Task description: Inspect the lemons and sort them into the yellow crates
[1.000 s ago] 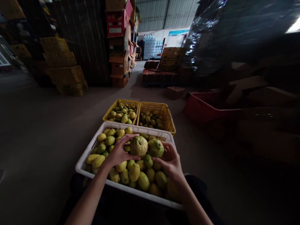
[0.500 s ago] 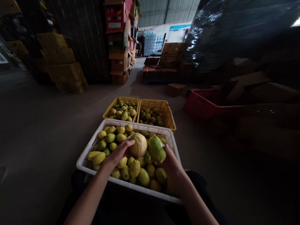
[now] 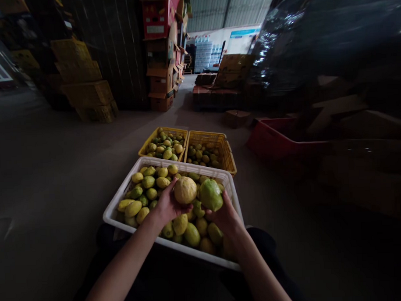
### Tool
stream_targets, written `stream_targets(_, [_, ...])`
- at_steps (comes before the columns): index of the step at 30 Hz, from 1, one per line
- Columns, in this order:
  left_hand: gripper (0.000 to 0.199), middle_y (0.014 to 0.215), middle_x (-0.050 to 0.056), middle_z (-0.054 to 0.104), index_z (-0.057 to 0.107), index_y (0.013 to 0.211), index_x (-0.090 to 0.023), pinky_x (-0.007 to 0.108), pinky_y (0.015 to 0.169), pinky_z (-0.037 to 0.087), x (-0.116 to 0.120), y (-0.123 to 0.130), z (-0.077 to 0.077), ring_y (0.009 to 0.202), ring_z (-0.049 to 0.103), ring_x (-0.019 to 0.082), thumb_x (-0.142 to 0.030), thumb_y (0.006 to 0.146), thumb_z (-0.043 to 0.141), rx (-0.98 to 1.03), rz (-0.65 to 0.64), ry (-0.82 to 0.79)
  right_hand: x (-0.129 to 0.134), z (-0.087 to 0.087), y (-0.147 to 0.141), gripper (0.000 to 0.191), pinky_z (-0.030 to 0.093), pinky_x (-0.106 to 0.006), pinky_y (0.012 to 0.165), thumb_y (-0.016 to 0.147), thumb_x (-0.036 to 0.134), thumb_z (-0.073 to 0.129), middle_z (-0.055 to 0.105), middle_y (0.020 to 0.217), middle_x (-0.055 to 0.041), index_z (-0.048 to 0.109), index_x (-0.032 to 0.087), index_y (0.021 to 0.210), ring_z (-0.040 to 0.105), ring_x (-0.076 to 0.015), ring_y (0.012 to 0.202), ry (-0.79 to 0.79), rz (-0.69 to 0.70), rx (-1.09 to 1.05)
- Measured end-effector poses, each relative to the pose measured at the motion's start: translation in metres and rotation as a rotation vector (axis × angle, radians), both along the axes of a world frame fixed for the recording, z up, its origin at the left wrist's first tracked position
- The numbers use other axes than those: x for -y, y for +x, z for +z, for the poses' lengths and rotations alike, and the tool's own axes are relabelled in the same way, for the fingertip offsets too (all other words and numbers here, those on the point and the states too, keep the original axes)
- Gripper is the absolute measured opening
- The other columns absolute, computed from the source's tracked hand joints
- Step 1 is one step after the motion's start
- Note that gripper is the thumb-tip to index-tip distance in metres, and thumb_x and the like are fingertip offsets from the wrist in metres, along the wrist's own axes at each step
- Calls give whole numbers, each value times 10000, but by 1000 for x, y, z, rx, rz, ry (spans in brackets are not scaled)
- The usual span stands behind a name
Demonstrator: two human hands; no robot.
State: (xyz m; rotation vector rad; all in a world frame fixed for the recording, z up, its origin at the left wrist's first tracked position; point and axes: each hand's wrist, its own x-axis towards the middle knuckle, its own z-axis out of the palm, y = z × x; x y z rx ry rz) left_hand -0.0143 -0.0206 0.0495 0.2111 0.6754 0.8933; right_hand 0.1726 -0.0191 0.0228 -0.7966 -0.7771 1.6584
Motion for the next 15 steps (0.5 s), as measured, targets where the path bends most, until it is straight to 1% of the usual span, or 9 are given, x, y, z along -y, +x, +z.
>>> stream_targets(1, [473, 654, 63, 666, 605, 1037, -125, 281, 448, 513, 0, -1, -1, 492, 633, 197, -564, 867, 550, 18, -11, -9, -1, 0, 1, 481, 509, -278, 410, 590, 642, 795, 752, 749, -12, 710, 264, 875, 649, -185, 505, -55, 11, -26])
stream_targets(3, [446, 695, 89, 683, 605, 1039, -118, 295, 485, 532, 0, -2, -1, 548, 663, 216, -528, 887, 515, 55, 15, -24, -2, 0, 2, 482, 534, -281, 451, 577, 617, 810, 761, 786, -9, 708, 266, 890, 678, -193, 569, -150, 15, -59])
stream_targets(6, [385, 825, 117, 713, 597, 1090, -126, 346, 619, 579, 2, -2, 1, 752, 715, 250, -435, 919, 443, 136, 135, -27, -3, -3, 1, 456, 571, -306, 527, 631, 609, 773, 762, 821, -32, 696, 246, 895, 711, -224, 687, -175, -35, -51])
stream_targets(8, [389, 907, 118, 719, 580, 1157, -136, 392, 733, 586, 4, -1, 0, 895, 712, 265, -401, 914, 430, 204, 220, -16, -2, -8, 0, 432, 581, -328, 553, 683, 619, 724, 753, 839, -39, 682, 246, 899, 716, -240, 743, -101, -83, 6])
stream_targets(10, [430, 985, 126, 716, 561, 1207, -134, 428, 831, 569, 6, 2, -5, 995, 693, 279, -396, 880, 464, 265, 268, -10, -1, -14, -1, 398, 599, -365, 608, 717, 603, 700, 741, 922, -42, 673, 266, 928, 712, -264, 872, 57, -160, 135])
stream_targets(11, [451, 1022, 132, 712, 560, 1213, -132, 438, 868, 556, 7, 3, -8, 1032, 682, 286, -396, 856, 489, 291, 281, -8, 0, -16, -1, 390, 608, -388, 671, 693, 574, 734, 728, 997, -43, 673, 279, 940, 689, -278, 987, 135, -202, 199])
stream_targets(13, [462, 1078, 138, 703, 576, 1189, -139, 449, 915, 534, 9, 8, -15, 1084, 659, 301, -398, 808, 536, 339, 298, 10, 2, -18, -1, 434, 585, -429, 862, 609, 493, 821, 679, 1165, -37, 679, 296, 969, 576, -294, 1218, 254, -277, 315])
stream_targets(14, [450, 1089, 134, 701, 589, 1164, -150, 451, 926, 526, 10, 10, -17, 1097, 651, 306, -401, 792, 551, 358, 302, 24, 3, -18, -2, 473, 547, -446, 949, 589, 458, 840, 651, 1229, -32, 679, 303, 1006, 523, -298, 1280, 277, -298, 353])
stream_targets(15, [434, 1086, 127, 703, 602, 1139, -163, 450, 928, 524, 11, 13, -19, 1094, 648, 305, -408, 784, 558, 375, 300, 39, 3, -17, -3, 510, 506, -465, 1013, 601, 442, 837, 631, 1271, -30, 669, 310, 1065, 501, -300, 1303, 288, -307, 385])
